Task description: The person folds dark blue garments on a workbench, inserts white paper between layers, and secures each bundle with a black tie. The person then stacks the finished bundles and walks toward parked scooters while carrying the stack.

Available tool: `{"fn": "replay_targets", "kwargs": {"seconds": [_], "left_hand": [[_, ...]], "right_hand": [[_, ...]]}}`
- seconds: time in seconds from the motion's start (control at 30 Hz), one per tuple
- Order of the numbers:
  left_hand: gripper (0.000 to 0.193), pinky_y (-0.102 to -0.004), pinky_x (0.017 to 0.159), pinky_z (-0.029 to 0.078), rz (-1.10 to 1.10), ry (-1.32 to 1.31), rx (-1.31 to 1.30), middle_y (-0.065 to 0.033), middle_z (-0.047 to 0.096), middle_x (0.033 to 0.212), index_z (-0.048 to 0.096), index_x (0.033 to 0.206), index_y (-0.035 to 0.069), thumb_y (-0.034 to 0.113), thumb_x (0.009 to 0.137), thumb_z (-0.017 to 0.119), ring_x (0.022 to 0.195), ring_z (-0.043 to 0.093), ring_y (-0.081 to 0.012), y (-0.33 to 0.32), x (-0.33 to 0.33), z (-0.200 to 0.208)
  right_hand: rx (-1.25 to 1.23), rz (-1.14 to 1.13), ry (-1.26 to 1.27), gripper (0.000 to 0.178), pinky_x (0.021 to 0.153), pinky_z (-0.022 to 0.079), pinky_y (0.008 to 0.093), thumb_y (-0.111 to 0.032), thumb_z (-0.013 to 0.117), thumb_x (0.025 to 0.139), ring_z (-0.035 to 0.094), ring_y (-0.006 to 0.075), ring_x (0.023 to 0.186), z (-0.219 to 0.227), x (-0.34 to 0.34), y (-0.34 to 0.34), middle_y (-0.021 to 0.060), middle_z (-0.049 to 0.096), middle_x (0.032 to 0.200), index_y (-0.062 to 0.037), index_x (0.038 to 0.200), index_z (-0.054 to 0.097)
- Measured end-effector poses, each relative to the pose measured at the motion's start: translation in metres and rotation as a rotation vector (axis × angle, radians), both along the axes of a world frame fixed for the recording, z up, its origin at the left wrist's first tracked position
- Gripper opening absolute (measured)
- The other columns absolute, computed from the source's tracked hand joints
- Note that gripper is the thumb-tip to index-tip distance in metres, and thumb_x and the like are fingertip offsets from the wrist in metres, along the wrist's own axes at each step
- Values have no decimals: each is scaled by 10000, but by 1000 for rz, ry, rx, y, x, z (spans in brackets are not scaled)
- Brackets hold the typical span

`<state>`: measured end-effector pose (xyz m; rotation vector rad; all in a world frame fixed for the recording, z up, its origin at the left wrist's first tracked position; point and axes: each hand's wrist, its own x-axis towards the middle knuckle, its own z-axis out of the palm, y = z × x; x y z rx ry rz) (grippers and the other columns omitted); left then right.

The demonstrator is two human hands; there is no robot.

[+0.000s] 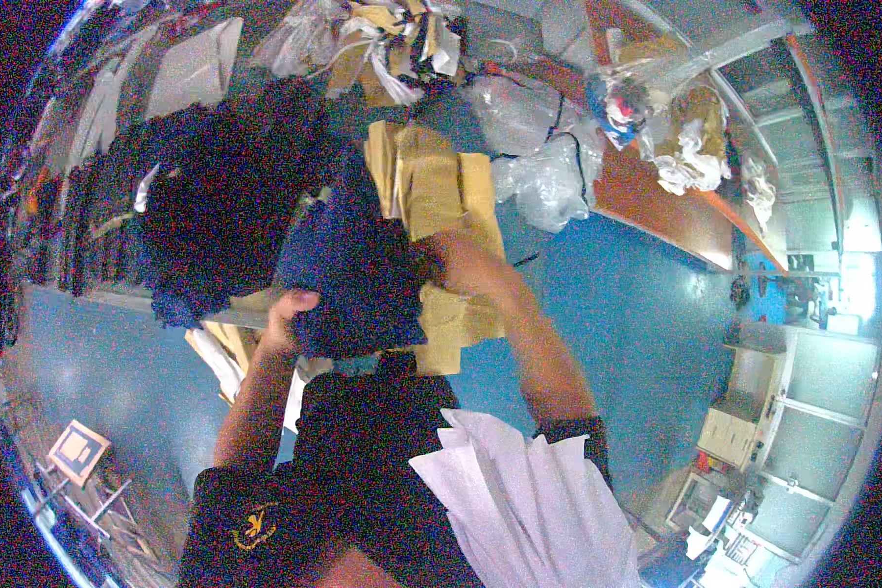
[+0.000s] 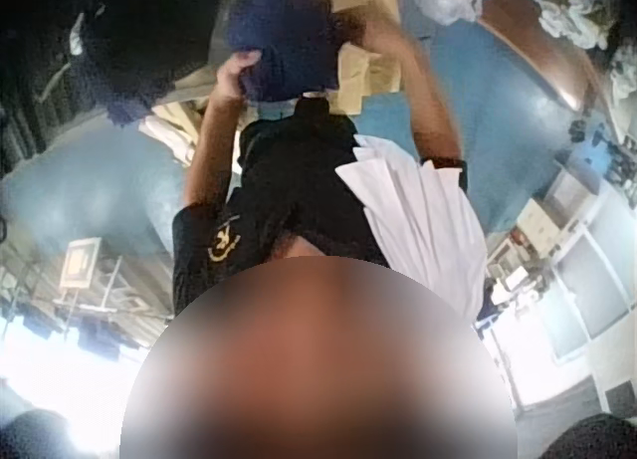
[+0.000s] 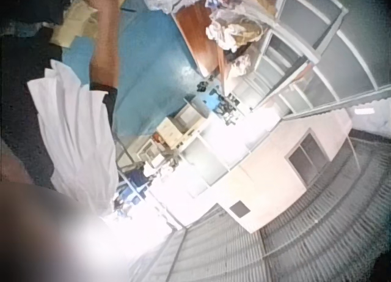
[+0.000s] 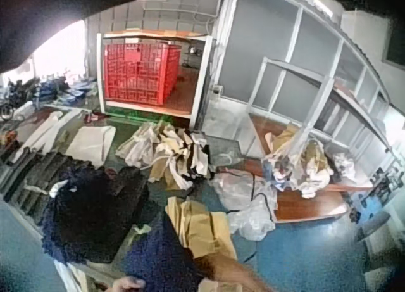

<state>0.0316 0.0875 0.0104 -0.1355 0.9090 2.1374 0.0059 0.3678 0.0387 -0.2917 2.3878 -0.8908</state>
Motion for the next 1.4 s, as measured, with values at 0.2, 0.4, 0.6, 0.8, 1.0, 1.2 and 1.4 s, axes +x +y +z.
{"fn": "replay_targets", "kwargs": {"seconds": [0.2,0.4,0.6,0.8,1.0,1.2,1.4], "left_hand": [[481,-442,876,503,57,-188,-232,-120,641,1035,555,1151,22,343,799,622,912,632,-292,8,4,18],[479,-433,820,537,180,-334,-245,-145,653,1038,578,1147,26,398,845,568,901,649,-314,12,-2,-27],[502,-438,849,532,289,-360,-84,-137,662,1051,606,1124,33,450,846,568,915,650,-317,16,-12,-73],[744,-471,912,472,-88,32,-947,-253,617,1123,577,1152,-26,650,853,490,1037,600,-391,-16,-32,-153],[462,-517,829,467,-311,871,-1493,-287,615,980,600,955,-29,424,913,521,945,581,-454,-69,-13,-161],[211,-492,720,484,-505,1049,-1509,-199,636,890,614,835,29,233,883,591,877,607,-394,-91,3,-79],[174,-405,709,467,94,1333,-1198,-141,589,854,603,837,0,157,838,677,849,562,-334,-36,-26,-40]], "right_hand": [[-227,-3,63,417,913,469,404,-251,688,759,624,309,1022,-64,-8,-45,187,655,1099,-29,1107,629],[38,165,26,372,707,521,424,-287,705,716,676,299,780,-81,-42,-47,176,697,845,16,928,667],[46,52,-490,246,512,407,313,-317,706,793,523,119,578,-102,-52,11,8,597,672,-82,835,647],[-583,-614,-613,231,436,315,254,-301,635,899,355,64,474,-126,-20,9,-70,375,573,-75,869,599],[-806,-840,-699,199,390,241,227,-279,581,917,326,48,446,-155,-15,-18,-77,399,587,-115,808,555],[-858,-908,-379,175,437,322,253,-242,555,902,398,85,485,-151,-41,-74,-29,455,602,-80,864,609],[-432,-44,443,185,716,501,476,-103,474,841,599,415,790,-135,1,-160,203,623,820,-31,915,627]]}}
